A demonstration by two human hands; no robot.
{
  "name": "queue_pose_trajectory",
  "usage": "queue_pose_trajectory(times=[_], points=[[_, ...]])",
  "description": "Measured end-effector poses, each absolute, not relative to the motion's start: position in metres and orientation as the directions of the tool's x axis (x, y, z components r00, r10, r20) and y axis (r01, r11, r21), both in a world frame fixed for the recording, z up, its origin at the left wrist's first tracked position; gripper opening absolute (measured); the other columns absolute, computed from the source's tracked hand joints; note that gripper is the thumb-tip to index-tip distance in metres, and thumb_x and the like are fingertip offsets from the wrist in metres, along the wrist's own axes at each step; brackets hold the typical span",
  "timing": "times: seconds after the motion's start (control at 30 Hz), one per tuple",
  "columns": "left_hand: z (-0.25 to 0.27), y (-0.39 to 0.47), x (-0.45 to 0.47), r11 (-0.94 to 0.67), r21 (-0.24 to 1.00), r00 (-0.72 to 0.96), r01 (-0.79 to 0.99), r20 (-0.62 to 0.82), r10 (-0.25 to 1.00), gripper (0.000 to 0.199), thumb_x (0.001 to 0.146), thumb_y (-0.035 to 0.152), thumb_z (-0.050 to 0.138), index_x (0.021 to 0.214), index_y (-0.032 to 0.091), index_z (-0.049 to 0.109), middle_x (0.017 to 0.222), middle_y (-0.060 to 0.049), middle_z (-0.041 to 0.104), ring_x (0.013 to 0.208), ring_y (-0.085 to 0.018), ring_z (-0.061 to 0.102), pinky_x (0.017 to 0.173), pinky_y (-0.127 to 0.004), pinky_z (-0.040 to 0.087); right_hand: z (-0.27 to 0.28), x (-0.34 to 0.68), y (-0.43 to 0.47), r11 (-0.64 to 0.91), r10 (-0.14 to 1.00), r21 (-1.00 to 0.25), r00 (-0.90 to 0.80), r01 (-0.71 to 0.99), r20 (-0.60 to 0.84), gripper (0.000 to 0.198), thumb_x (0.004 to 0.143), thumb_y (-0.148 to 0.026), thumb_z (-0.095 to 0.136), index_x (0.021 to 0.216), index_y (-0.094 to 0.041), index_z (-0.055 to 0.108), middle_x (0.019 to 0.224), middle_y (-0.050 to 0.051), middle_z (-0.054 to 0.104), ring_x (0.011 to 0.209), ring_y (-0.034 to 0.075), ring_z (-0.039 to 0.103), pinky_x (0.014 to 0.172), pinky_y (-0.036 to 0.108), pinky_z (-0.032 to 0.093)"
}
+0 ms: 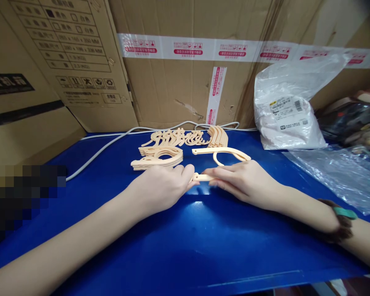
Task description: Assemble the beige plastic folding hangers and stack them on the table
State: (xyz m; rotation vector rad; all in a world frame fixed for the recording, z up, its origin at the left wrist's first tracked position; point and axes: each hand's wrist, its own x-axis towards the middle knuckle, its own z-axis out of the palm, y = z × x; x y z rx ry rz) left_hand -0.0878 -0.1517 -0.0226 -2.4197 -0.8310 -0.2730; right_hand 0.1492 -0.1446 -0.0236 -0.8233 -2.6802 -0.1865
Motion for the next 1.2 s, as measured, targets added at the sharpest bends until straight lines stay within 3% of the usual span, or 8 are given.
queue_pose_trajectory(times=[0.17, 0.3, 0.6, 0.9, 1.07, 1.2], points=[[-0.0191, -0.1545, -0.0862, -0.594, -0.581, 0.831, 0.557, 0.389, 0.398, 0.041, 0.101, 0.027, 0.025, 0.071, 0.018, 0.052, 0.057, -0.003, 0.054, 0.049, -0.018, 0.052, 0.044, -0.028, 0.028, -0.0189, 0.149, -0.1434, 0.832, 0.548, -0.101, -0.782, 0.545, 0.298, 0.029, 0.099, -0.033, 0.041, 0.115, -0.02, 0.062, 0.09, 0.003, 0.074, 0.074, 0.014, 0.069, 0.063, 0.022, 0.043], [-0.0191, -0.1557, -0.0848, -0.592, -0.578, 0.827, 0.562, 0.423, 0.371, 0.033, 0.097, 0.027, 0.034, 0.07, 0.018, 0.051, 0.058, -0.002, 0.054, 0.052, -0.018, 0.054, 0.047, -0.028, 0.03, -0.0179, 0.15, -0.1424, 0.833, 0.552, -0.146, -0.786, 0.534, 0.278, 0.029, 0.099, -0.034, 0.042, 0.115, -0.02, 0.063, 0.093, 0.003, 0.073, 0.075, 0.014, 0.068, 0.065, 0.022, 0.043], [-0.0179, -0.157, -0.0845, -0.64, -0.519, 0.819, 0.566, 0.441, 0.366, 0.026, 0.093, 0.027, 0.042, 0.07, 0.019, 0.05, 0.058, -0.001, 0.055, 0.053, -0.017, 0.055, 0.048, -0.029, 0.03, -0.0212, 0.1526, -0.141, 0.839, 0.539, -0.099, -0.797, 0.534, 0.273, 0.032, 0.099, -0.034, 0.042, 0.122, -0.021, 0.061, 0.1, 0.005, 0.074, 0.08, 0.015, 0.07, 0.067, 0.023, 0.046], [-0.022, -0.1532, -0.0894, -0.736, -0.237, 0.759, 0.634, 0.373, 0.534, 0.025, 0.092, 0.03, 0.04, 0.072, 0.02, 0.05, 0.058, 0.001, 0.06, 0.053, -0.015, 0.058, 0.049, -0.026, 0.032, -0.026, 0.1502, -0.1439, 0.835, 0.483, 0.109, -0.813, 0.54, 0.325, 0.033, 0.1, -0.034, 0.04, 0.12, -0.02, 0.063, 0.094, 0.006, 0.074, 0.071, 0.014, 0.069, 0.061, 0.023, 0.044], [-0.0223, -0.1526, -0.0903, -0.73, -0.236, 0.753, 0.642, 0.376, 0.54, 0.024, 0.092, 0.031, 0.043, 0.072, 0.019, 0.051, 0.059, 0.0, 0.059, 0.055, -0.017, 0.059, 0.049, -0.027, 0.03, -0.0256, 0.1488, -0.1456, 0.82, 0.478, 0.154, -0.808, 0.551, 0.343, 0.033, 0.1, -0.033, 0.039, 0.117, -0.02, 0.064, 0.085, 0.004, 0.073, 0.068, 0.014, 0.068, 0.056, 0.023, 0.04], [-0.022, -0.1523, -0.0899, -0.724, -0.284, 0.764, 0.629, 0.397, 0.508, 0.024, 0.092, 0.029, 0.044, 0.071, 0.019, 0.051, 0.058, 0.0, 0.058, 0.054, -0.017, 0.058, 0.049, -0.028, 0.029, -0.0258, 0.1494, -0.1454, 0.828, 0.489, 0.115, -0.807, 0.549, 0.332, 0.033, 0.1, -0.033, 0.039, 0.119, -0.02, 0.063, 0.091, 0.005, 0.074, 0.071, 0.015, 0.069, 0.058, 0.024, 0.042]])
